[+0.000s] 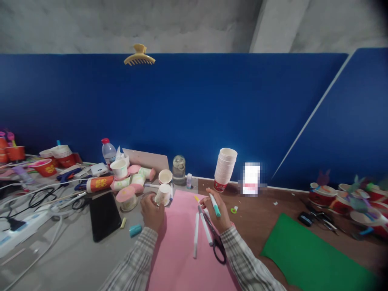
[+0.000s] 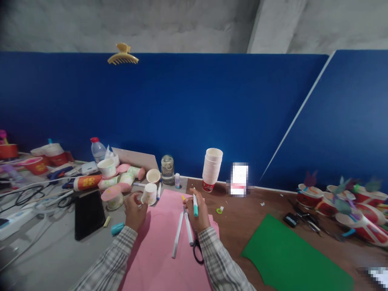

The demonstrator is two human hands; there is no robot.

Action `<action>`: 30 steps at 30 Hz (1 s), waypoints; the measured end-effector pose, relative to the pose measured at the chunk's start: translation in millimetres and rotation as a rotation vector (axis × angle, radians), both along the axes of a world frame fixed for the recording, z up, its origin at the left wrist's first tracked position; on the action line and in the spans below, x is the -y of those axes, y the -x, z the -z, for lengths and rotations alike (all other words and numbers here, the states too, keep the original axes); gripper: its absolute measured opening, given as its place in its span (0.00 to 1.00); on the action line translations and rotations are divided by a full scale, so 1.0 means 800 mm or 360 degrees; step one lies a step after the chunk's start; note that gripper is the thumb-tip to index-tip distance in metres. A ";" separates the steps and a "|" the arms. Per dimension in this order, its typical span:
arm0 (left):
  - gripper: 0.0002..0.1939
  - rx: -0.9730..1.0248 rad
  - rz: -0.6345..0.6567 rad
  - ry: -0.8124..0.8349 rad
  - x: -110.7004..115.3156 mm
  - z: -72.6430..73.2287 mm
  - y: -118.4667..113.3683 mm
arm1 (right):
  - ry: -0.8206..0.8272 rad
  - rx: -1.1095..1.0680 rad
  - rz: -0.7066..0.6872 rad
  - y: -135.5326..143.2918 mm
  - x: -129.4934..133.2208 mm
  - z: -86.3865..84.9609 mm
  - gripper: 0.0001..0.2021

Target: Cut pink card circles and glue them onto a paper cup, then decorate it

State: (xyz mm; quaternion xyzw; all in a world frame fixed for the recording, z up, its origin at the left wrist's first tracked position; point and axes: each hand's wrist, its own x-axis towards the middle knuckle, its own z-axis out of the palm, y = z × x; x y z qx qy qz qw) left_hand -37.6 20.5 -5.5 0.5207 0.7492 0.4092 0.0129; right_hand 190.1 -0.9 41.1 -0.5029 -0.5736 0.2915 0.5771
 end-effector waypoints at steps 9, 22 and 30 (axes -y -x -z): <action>0.08 -0.0123 0.0283 0.0105 0.003 0.004 -0.008 | 0.0048 -0.0042 -0.0064 0.004 0.007 -0.007 0.15; 0.13 -0.0279 0.0494 0.0265 0.009 0.007 -0.011 | 0.0113 0.0102 -0.0070 0.006 0.001 0.010 0.16; 0.17 -0.0294 0.0685 0.0246 0.017 0.013 -0.019 | 0.0264 0.0572 -0.0230 0.007 -0.006 0.037 0.24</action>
